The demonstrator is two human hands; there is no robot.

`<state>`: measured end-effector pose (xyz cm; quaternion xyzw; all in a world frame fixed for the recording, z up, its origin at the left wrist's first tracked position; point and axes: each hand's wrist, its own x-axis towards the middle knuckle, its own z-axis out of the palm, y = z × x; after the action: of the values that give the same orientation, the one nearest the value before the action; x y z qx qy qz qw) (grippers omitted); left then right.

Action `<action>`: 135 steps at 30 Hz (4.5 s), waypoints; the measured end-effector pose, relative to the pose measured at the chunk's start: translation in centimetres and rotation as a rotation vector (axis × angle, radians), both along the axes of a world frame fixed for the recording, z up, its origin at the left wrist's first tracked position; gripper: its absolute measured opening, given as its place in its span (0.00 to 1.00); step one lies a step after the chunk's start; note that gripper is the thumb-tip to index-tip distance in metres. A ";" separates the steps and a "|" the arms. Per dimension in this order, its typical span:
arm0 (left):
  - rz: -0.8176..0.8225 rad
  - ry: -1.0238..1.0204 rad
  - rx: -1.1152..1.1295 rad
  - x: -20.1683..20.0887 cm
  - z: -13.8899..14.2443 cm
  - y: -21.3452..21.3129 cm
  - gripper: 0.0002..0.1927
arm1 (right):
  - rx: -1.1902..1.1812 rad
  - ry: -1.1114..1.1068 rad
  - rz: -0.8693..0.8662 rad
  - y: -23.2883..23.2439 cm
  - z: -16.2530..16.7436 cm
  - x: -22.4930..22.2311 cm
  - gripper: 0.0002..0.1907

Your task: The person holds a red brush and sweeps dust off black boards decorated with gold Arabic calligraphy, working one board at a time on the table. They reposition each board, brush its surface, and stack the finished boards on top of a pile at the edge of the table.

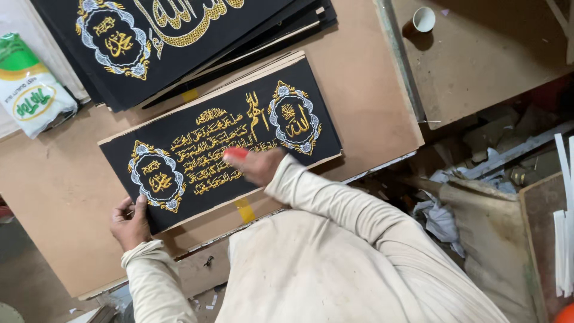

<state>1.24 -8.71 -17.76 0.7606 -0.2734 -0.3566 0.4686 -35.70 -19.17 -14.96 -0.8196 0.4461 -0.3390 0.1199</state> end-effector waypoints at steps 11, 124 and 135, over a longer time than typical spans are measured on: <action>0.092 -0.185 0.024 -0.4 0.2 1.0 0.21 | -0.030 -0.070 -0.596 -5.0 1.0 -28.7 0.30; -0.476 -0.668 -0.070 4.7 -2.3 -0.2 0.21 | 0.185 0.075 -0.212 10.0 -4.4 4.2 0.26; -0.320 -0.382 -0.054 1.0 -0.1 -1.0 0.20 | 0.144 0.052 -0.495 0.0 -1.7 -9.5 0.30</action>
<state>2.22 -9.71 -17.81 0.7485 -0.4835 -0.2685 0.3658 -45.21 -19.15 -16.63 -0.6831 0.6590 -0.3044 0.0800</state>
